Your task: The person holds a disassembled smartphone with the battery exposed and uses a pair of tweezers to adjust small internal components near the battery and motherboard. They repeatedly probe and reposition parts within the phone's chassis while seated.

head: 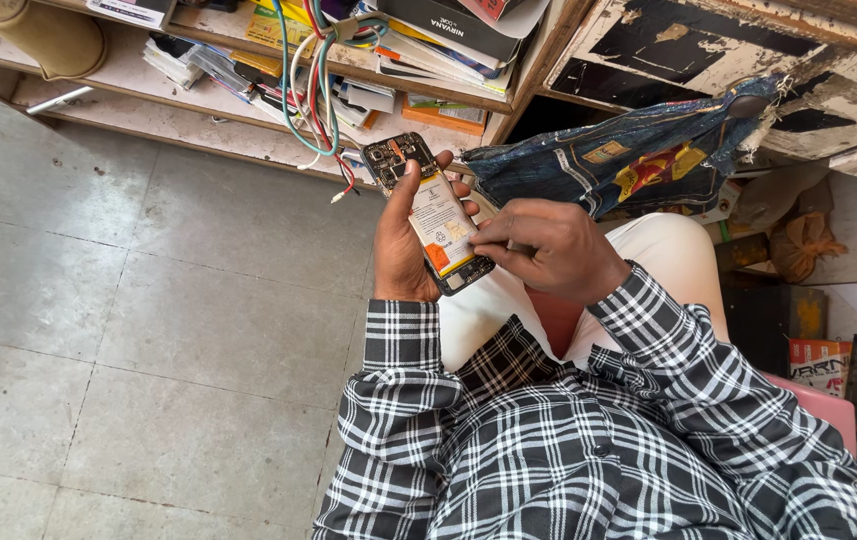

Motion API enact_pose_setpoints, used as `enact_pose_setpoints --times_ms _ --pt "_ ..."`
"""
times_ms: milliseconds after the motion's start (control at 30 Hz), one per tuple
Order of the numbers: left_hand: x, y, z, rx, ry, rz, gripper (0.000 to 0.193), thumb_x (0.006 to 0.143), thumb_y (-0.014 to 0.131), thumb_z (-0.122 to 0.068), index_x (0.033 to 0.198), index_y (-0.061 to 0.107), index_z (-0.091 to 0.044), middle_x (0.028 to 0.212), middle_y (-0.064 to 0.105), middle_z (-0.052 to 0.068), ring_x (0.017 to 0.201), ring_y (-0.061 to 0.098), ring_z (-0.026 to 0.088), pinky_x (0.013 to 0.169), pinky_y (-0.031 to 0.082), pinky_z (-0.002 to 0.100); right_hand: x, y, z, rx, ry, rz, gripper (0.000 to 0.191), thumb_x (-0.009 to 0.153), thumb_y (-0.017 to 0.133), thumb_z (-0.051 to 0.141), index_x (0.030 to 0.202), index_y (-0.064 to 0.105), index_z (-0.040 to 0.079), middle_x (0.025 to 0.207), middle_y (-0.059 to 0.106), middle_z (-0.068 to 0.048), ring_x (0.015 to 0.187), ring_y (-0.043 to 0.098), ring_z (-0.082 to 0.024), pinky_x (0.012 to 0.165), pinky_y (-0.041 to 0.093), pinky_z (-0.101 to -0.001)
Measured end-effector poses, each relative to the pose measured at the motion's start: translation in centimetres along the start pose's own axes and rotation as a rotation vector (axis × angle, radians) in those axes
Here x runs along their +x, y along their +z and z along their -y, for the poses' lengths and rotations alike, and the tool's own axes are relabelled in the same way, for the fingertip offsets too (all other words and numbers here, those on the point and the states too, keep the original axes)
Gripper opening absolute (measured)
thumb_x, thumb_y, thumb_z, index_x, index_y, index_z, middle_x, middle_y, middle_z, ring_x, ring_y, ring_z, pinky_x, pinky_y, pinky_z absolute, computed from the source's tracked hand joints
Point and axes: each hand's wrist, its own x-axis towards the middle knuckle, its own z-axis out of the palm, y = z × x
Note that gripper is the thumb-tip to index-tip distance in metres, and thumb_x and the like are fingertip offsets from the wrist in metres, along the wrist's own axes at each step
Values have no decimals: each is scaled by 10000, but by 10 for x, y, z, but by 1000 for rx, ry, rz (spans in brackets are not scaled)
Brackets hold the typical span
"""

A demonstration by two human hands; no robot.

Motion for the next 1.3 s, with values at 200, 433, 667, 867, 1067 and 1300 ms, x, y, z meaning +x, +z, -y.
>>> enact_pose_setpoints --times_ms 200,433,667,867,1067,1300 --pt "-2 9 -2 33 15 17 567 1066 557 -428 1409 507 21 1003 651 141 903 697 253 736 626 371 2 -3 1 117 260 30 131 870 820 122 956 785 30 857 733 -70 704 722 -149 620 560 -274" --pt "-7 21 -8 -46 59 120 594 1106 471 -461 1454 465 21 1030 649 173 978 704 305 831 636 450 -8 2 -13 497 318 -23 168 995 696 129 1090 729 -6 1039 756 -59 931 726 -94 799 610 -249" --pt "-14 28 -11 -119 155 174 733 1076 430 -564 1537 402 5 1097 658 178 1031 691 310 930 626 497 -17 6 -25 736 439 -6 305 1070 587 207 1244 680 -25 1007 743 -56 886 699 -91 813 606 -250" --pt "-14 29 -8 -99 246 184 805 1065 409 -603 1587 378 9 1114 663 179 1035 700 293 980 606 517 -17 5 -22 696 414 -22 313 1058 607 221 1245 678 -20 996 740 -47 878 697 -88 804 602 -249" --pt "-15 29 -11 -109 307 157 789 1072 400 -610 1577 397 -4 1102 668 155 1026 702 279 1005 597 518 -15 4 -12 557 395 -86 257 1020 676 177 1189 695 -15 964 752 -46 875 717 -87 788 610 -228" --pt "-14 35 -11 -121 419 91 728 1077 426 -567 1547 418 -11 1053 654 128 986 654 266 991 541 529 -8 11 7 283 203 -118 201 929 802 122 1089 729 27 988 751 -63 852 744 -89 698 616 -216"
